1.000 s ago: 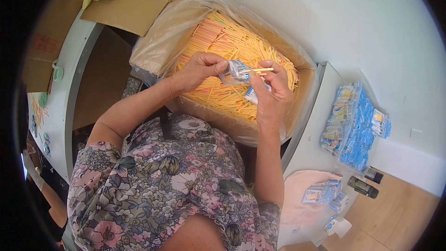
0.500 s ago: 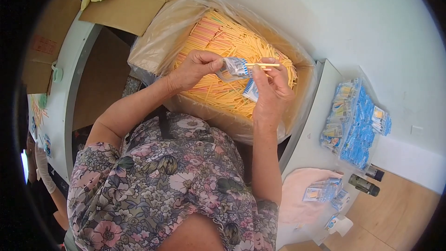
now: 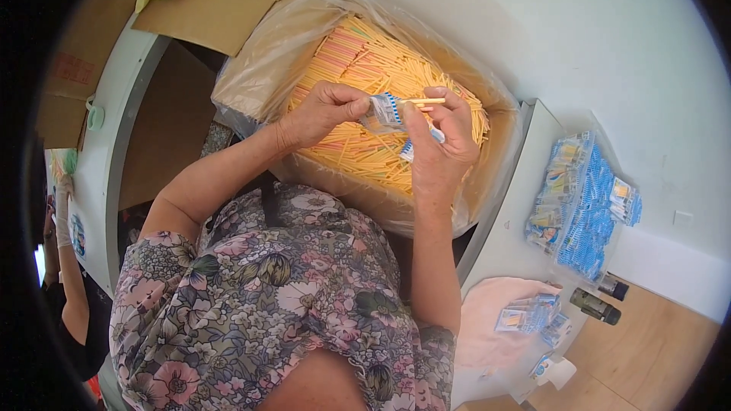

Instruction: Manually applying small blue adhesive packets to yellow components inside a large container.

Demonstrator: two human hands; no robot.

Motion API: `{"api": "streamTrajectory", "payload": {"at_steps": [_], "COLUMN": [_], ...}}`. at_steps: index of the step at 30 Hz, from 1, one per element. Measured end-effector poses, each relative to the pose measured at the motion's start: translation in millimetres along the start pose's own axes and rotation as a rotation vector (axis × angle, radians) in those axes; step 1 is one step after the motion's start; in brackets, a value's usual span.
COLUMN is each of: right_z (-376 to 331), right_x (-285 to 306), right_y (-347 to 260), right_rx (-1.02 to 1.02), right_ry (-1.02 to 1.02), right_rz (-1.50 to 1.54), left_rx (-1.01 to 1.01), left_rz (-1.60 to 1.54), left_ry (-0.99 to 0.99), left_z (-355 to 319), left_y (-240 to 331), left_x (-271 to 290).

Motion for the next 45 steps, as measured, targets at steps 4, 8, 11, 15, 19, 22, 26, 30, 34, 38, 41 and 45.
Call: {"api": "streamTrajectory", "payload": {"at_steps": [4, 8, 11, 15, 19, 22, 26, 30, 34, 38, 41, 45], "right_z": [2.1, 2.8, -0.2, 0.0, 2.8, 3.9, -13.1, -35.1, -104.5, -165.6, -218.7, -263.5], "right_x": [-1.4, 2.6, -2.8, -7.6, 8.1, 17.8, 48.3, 99.0, 208.9, 334.2, 413.4, 418.8], "right_y": [-4.9, -8.3, -7.8, -2.2, 4.8, -5.6, -5.7, -19.7, -31.5, -88.7, -86.9, -68.1], "right_rx": [0.012, -0.058, -0.087, -0.07, -0.163, -0.27, -0.286, -0.254, -0.238, -0.295, -0.63, -0.218], "right_ry": [-0.18, -0.205, -0.187, -0.264, -0.246, -0.077, -0.062, -0.135, 0.262, 0.583, 0.36, 0.135], "right_rz": [-0.042, 0.053, 0.128, -0.09, -0.181, 0.114, 0.094, -0.338, -0.21, -0.573, -1.264, -1.885], "left_rx": [-0.003, 0.012, 0.029, 0.101, 0.097, 0.132, 0.116, 0.157, 0.068, -0.02, -0.257, -0.618], "left_rz": [-0.037, -0.086, -0.117, -0.195, -0.082, 0.06, 0.047, 0.413, 0.534, 0.661, 0.937, 1.252], "left_ry": [-0.019, -0.025, -0.044, -0.047, -0.133, -0.106, -0.169, -0.218, -0.198, -0.12, -0.165, -0.1], "left_z": [-0.6, 1.1, 1.8, 2.7, -5.7, -1.7, 9.4, 17.4, 23.0, 39.4, 65.2, 102.2], "left_y": [-2.1, -5.3, -6.8, -6.1, 20.6, 20.8, 18.9, 16.5, 6.3, -0.1, 2.3, -20.1], "left_x": [2.6, 4.0, 5.1, -0.8, -28.8, -40.5, -73.0, -102.0, -82.8, -47.8, -61.1, -84.8]}}
Point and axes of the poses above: each hand's wrist, its own z-axis towards the middle knuckle, its own x-axis out of the back of the hand, y = z × x, the point moved 4 cm from there along z, towards the middle knuckle, and after that the axes turned 12 degrees about x, right-handed, at the moved point
